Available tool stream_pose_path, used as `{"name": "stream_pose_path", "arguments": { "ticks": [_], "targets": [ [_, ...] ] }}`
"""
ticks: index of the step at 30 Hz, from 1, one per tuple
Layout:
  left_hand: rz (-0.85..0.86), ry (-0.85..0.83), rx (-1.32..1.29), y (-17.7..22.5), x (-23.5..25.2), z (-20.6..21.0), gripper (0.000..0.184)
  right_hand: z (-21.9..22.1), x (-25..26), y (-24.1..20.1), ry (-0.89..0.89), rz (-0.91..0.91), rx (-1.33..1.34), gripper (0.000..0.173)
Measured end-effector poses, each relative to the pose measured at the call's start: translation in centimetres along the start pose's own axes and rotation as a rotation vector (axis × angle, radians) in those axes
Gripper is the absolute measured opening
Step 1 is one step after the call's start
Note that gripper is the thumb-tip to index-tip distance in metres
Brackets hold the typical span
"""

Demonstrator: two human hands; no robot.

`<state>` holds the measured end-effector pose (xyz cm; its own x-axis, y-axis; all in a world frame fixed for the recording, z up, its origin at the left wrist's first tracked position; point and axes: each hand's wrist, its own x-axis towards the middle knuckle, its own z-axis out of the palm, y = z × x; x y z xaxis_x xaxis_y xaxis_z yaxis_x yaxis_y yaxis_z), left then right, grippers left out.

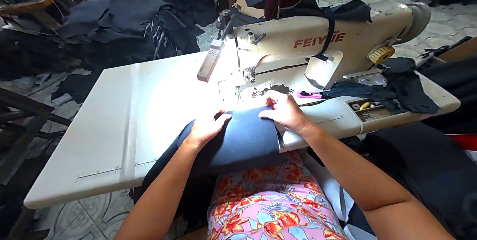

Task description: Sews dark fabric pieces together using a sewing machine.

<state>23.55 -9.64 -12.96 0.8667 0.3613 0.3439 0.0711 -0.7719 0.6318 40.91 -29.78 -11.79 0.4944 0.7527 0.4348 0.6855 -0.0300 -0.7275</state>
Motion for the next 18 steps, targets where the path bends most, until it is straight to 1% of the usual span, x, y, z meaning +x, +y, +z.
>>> {"name": "stream_pose_path", "arguments": {
  "ticks": [1,2,5,6,8,10,12,15,17,18],
  "targets": [
    [0.001,0.007,-0.006,0.2,-0.2,-0.1,0.014,-0.1,0.0,0.1,-0.008,-0.021,0.016,0.023],
    [0.022,0.029,-0.01,0.2,-0.3,-0.1,0.013,-0.2,0.0,0.1,-0.029,-0.02,0.031,0.02],
    [0.093,0.102,-0.052,0.3,-0.8,0.1,0.008,-0.8,0.1,-0.2,-0.101,0.06,0.062,0.03],
    [0.121,0.125,-0.069,0.1,-0.9,0.2,0.007,-0.9,0.2,-0.3,-0.116,0.084,0.079,0.031],
    [0.148,0.154,-0.096,0.0,-1.4,0.2,0.007,-1.1,0.2,-0.4,-0.14,0.11,0.121,0.026],
    [0.167,0.184,-0.099,0.2,-1.9,0.2,0.007,-1.1,0.2,-0.5,-0.106,0.099,0.17,0.017],
    [0.17,0.199,-0.077,0.6,-2.7,-0.1,0.008,-1.2,0.0,-1.2,-0.047,0.13,0.24,0.011],
    [0.066,0.194,-0.019,1.7,-4.6,-0.6,0.014,-1.8,-0.3,-2.8,0.098,0.16,0.322,0.01],
    [0.008,0.194,-0.053,2.4,-6.2,-0.7,0.018,-2.4,-0.4,-3.3,0.17,0.108,0.36,0.012],
    [0.007,0.203,-0.1,2.7,-7.1,-0.6,0.019,-2.8,-0.6,-3.8,0.186,0.078,0.378,0.012]
  ]
}}
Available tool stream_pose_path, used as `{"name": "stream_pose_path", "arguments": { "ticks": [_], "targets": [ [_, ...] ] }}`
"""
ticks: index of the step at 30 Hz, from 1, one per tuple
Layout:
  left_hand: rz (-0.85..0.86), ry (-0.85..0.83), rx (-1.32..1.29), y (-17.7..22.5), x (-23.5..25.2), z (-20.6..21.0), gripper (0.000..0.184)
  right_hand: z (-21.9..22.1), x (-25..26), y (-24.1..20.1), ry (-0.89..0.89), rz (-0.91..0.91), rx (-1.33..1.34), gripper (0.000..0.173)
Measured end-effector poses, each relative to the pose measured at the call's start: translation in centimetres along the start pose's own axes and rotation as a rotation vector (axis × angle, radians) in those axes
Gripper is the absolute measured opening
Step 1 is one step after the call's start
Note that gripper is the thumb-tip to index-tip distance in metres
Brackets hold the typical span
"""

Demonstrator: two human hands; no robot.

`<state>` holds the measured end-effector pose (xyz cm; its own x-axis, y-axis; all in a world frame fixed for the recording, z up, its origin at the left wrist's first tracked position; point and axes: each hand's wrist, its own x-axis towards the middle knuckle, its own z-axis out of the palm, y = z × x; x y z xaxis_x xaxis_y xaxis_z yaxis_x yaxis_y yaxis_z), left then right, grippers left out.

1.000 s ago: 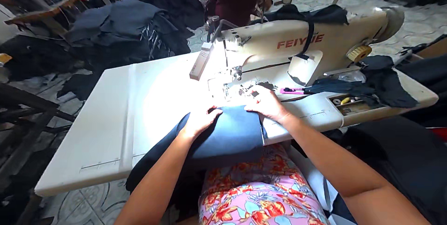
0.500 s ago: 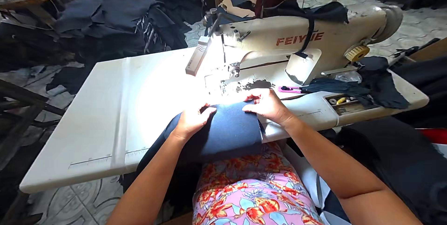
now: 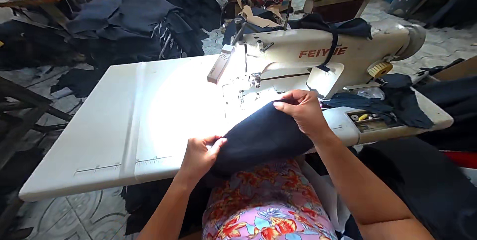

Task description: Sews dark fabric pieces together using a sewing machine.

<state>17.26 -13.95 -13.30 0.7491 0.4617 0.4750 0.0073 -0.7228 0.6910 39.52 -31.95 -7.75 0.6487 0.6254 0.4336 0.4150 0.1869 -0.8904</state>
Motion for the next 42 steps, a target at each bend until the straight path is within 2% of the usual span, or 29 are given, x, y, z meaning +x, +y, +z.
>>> {"name": "stream_pose_path", "arguments": {
  "ticks": [4,6,8,10,16,20,25,36,42],
  "targets": [
    [0.143,0.091,-0.23,3.3,-3.7,-0.8,0.012,-1.0,-1.3,-4.0,-0.033,-0.235,0.035,0.017],
    [0.152,0.151,-0.285,4.1,-4.6,-0.3,0.007,-1.4,-1.5,-5.4,-0.043,-0.316,0.035,0.017],
    [0.109,0.204,-0.311,3.6,-5.0,1.1,0.007,-1.4,-1.2,-5.2,-0.03,-0.282,-0.005,0.016],
    [0.066,0.227,-0.322,3.1,-5.2,2.2,0.007,-1.0,-0.7,-4.2,-0.015,-0.17,-0.044,0.016],
    [-0.004,0.238,-0.303,2.1,-5.7,3.6,0.006,-0.9,-0.7,-2.3,-0.005,0.028,0.039,0.014],
    [-0.022,0.233,-0.307,2.0,-5.8,3.8,0.005,-0.9,-0.7,-2.4,0.005,0.034,0.004,0.019],
    [-0.015,0.238,-0.312,1.7,-5.9,3.9,0.005,-0.9,-0.6,-2.7,-0.01,0.091,-0.017,0.042],
    [-0.039,0.224,-0.303,1.0,-5.7,4.0,0.007,-1.0,-0.2,-2.6,0.003,0.131,-0.063,0.045],
    [-0.097,0.212,-0.302,1.2,-5.8,4.0,0.007,-1.0,-0.2,-2.3,0.003,0.133,-0.072,0.039]
  ]
}}
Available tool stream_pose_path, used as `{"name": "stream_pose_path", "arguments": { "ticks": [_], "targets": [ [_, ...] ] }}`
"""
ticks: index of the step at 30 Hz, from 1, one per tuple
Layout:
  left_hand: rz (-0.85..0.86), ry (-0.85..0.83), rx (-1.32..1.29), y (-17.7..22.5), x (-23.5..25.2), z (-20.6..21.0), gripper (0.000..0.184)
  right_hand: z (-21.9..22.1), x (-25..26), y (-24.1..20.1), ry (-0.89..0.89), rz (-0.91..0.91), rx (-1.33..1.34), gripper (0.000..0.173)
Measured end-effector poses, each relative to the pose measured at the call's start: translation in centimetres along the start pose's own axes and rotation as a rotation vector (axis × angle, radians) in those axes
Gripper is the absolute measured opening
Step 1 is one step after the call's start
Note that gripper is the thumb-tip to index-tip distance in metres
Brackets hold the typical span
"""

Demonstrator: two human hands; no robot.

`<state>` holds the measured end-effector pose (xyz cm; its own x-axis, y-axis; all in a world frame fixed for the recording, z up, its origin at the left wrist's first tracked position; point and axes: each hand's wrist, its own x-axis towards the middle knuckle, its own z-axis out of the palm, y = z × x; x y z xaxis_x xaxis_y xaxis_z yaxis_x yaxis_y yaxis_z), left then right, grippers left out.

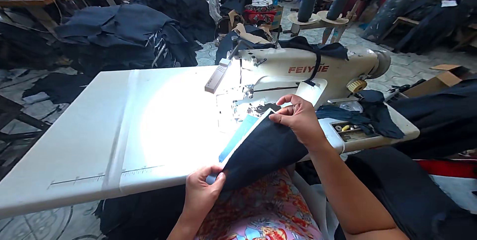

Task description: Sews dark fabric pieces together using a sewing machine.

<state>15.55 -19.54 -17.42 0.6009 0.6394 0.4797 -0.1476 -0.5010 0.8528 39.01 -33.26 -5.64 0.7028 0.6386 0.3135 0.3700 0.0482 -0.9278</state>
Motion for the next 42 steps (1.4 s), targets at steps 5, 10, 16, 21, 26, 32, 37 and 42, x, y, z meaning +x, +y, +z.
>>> {"name": "stream_pose_path", "arguments": {
  "ticks": [5,10,16,21,26,32,37,42],
  "targets": [
    [-0.02,0.001,0.008,0.0,-0.1,0.0,0.008,0.2,-0.1,0.3,0.028,-0.042,-0.053,0.04],
    [-0.016,-0.002,-0.003,0.0,-0.1,-0.1,0.007,0.3,-0.3,0.2,0.07,-0.063,-0.109,0.047],
    [-0.023,0.003,-0.011,-0.1,-0.2,0.0,0.008,0.2,-0.4,0.2,0.082,-0.081,-0.117,0.046],
    [-0.025,0.014,-0.033,-0.1,-0.2,0.1,0.009,0.2,-0.4,0.3,0.082,-0.09,-0.123,0.044],
    [-0.05,0.019,-0.045,-0.1,-0.2,-0.1,0.01,0.5,-0.5,0.2,0.103,-0.13,-0.166,0.042],
    [-0.068,-0.018,-0.025,0.5,0.4,-0.4,0.008,0.1,-0.5,0.3,0.076,-0.196,-0.293,0.041],
    [-0.207,-0.005,-0.069,1.4,0.8,-0.7,0.003,-1.0,-0.5,1.1,-0.007,-0.231,-0.247,0.049],
    [-0.263,0.03,-0.107,1.3,1.0,-0.5,0.007,-1.0,-0.3,1.2,0.008,-0.193,-0.23,0.051]
  ]
}}
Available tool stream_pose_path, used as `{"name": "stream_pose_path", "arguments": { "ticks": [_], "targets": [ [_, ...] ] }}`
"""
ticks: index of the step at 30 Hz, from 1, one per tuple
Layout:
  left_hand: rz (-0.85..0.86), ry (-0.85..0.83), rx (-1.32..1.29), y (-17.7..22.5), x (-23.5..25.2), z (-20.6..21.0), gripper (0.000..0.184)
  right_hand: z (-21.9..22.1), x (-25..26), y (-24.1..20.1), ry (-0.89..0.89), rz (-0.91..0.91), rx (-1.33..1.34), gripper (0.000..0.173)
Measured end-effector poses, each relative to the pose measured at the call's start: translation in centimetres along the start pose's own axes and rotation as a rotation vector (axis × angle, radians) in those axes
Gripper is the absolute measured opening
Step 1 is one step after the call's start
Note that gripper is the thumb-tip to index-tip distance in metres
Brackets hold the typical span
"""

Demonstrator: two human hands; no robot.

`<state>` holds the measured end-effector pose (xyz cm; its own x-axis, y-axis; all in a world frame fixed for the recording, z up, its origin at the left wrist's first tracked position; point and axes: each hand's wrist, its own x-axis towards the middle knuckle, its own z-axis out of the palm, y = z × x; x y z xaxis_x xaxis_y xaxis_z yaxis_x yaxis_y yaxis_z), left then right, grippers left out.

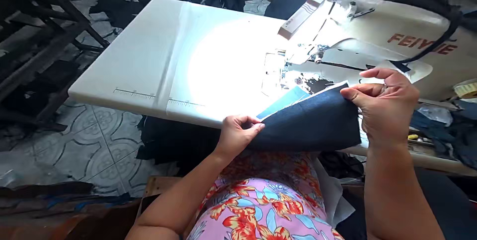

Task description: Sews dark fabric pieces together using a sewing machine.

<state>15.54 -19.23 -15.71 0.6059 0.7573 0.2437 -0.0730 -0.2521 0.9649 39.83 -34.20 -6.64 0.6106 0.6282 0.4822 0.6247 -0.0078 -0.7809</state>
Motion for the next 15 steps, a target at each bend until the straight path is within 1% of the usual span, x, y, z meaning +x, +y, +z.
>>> {"name": "stream_pose_path", "arguments": {
  "ticks": [9,14,15],
  "targets": [
    [0.042,0.028,0.026,0.38,0.26,0.37,0.012,-0.49,0.29,0.25,-0.007,0.0,0.07,0.051],
    [0.059,0.035,0.06,0.0,0.44,0.4,0.01,-0.37,0.02,0.09,0.012,0.019,0.056,0.05],
    [0.068,0.015,0.065,-0.15,0.5,0.34,0.015,-0.35,-0.09,0.04,0.013,0.016,0.052,0.05]
  ]
}}
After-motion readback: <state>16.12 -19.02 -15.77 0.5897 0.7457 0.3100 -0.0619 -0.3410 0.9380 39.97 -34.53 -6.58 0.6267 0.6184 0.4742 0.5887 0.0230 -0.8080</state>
